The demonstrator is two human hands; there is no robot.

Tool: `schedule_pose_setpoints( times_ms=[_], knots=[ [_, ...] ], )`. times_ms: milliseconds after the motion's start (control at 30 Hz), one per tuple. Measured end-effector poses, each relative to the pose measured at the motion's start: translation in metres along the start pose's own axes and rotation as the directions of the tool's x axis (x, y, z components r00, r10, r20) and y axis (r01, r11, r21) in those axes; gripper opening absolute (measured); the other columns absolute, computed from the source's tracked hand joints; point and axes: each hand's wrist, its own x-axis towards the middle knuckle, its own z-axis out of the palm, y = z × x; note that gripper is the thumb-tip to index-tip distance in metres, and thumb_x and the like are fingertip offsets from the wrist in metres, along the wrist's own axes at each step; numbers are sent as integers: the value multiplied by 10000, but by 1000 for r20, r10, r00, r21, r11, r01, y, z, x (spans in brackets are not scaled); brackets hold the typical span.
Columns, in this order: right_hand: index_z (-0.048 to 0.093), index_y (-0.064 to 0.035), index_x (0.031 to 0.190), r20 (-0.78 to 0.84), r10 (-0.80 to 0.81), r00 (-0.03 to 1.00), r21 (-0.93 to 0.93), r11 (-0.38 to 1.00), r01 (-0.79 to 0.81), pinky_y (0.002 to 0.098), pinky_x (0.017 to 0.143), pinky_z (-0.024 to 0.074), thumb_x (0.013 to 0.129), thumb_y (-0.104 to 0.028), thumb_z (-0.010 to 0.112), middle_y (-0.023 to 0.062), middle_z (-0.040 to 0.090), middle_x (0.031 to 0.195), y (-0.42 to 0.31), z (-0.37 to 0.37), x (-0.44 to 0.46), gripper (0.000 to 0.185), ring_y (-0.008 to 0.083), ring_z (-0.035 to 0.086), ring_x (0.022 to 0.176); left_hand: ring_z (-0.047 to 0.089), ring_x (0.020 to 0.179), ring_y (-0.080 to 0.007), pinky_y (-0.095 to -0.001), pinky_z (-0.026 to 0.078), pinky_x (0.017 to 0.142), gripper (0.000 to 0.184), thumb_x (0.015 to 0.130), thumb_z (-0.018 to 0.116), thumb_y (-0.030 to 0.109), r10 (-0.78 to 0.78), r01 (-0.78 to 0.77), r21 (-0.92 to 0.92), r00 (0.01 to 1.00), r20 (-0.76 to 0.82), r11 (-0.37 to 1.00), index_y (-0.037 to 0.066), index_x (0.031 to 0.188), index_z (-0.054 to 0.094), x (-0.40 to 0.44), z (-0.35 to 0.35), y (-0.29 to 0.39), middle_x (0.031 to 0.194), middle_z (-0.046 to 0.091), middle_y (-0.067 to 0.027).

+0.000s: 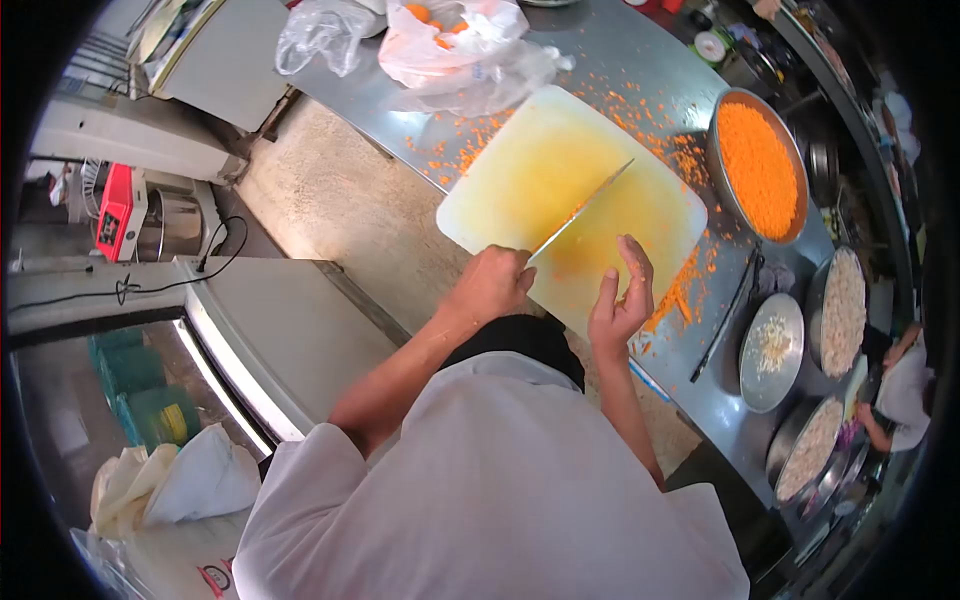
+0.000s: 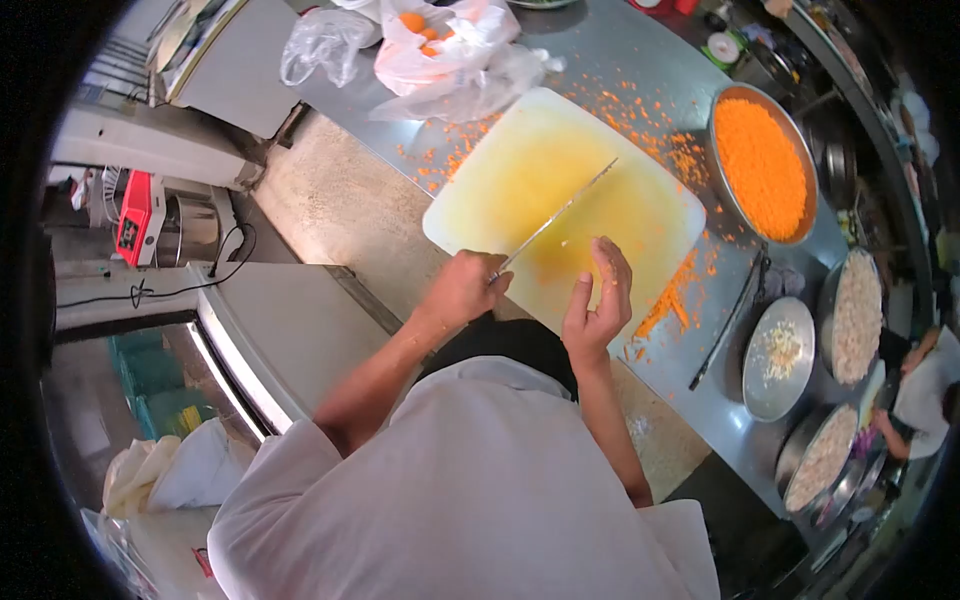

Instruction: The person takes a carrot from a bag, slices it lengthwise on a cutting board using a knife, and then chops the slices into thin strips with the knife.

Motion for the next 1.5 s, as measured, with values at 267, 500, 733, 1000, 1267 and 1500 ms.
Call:
schedule_pose_setpoints(
  times_ms=[267, 500, 733, 1000, 1267, 1500],
  knots=[
    [596, 55, 1136, -6, -84, 996, 66, 994, 84, 444, 942, 457, 862, 46, 505, 203, 631, 1132, -18, 27, 3, 288, 370, 592, 1069, 632, 701, -440, -491, 523, 657, 137, 752, 587, 80, -56, 58, 82, 998, -25, 995, -50, 766, 627, -13, 22, -9, 728, 621, -273],
    [591, 59, 1133, 17, -82, 996, 63, 995, 81, 437, 932, 461, 888, 16, 500, 200, 631, 1132, -11, 25, 7, 265, 364, 596, 1058, 635, 676, -439, -503, 518, 645, 149, 725, 591, 85, -87, 92, 77, 994, -67, 993, -62, 730, 613, -7, 10, -3, 687, 617, -267],
    [582, 83, 1160, 4, -36, 999, 173, 984, 35, 386, 971, 433, 875, 52, 489, 188, 617, 1163, -2, 35, 15, 301, 294, 584, 1093, 626, 692, -452, -497, 509, 636, 126, 696, 568, 44, -157, 154, -31, 976, -153, 988, -67, 731, 616, -1, -2, -6, 682, 599, -291],
    [586, 67, 1089, 45, -192, 980, 164, 969, 182, 442, 854, 474, 873, 44, 504, 200, 629, 1039, 5, 43, 35, 232, 371, 600, 966, 594, 653, -470, -503, 484, 604, 103, 698, 565, 17, -169, 162, -46, 942, -290, 986, -79, 713, 599, 3, -17, 10, 672, 588, -298],
    [597, 41, 1073, 203, -366, 908, 216, 921, 323, 444, 835, 467, 836, 37, 511, 199, 603, 1020, 11, 78, 79, 252, 381, 584, 932, 659, 747, -406, -463, 533, 659, 132, 676, 591, 22, -209, 231, 80, 954, -217, 970, -55, 770, 642, 37, 4, -11, 751, 641, -265],
    [580, 3, 760, 408, -545, 732, 419, 824, 380, 418, 674, 440, 828, -52, 549, 146, 586, 758, 32, 133, 110, 92, 330, 562, 730, 677, 802, -381, -455, 551, 698, 177, 724, 584, 61, -257, 273, 131, 958, -127, 953, -19, 852, 677, 49, -7, -4, 831, 667, -238]
  ],
)
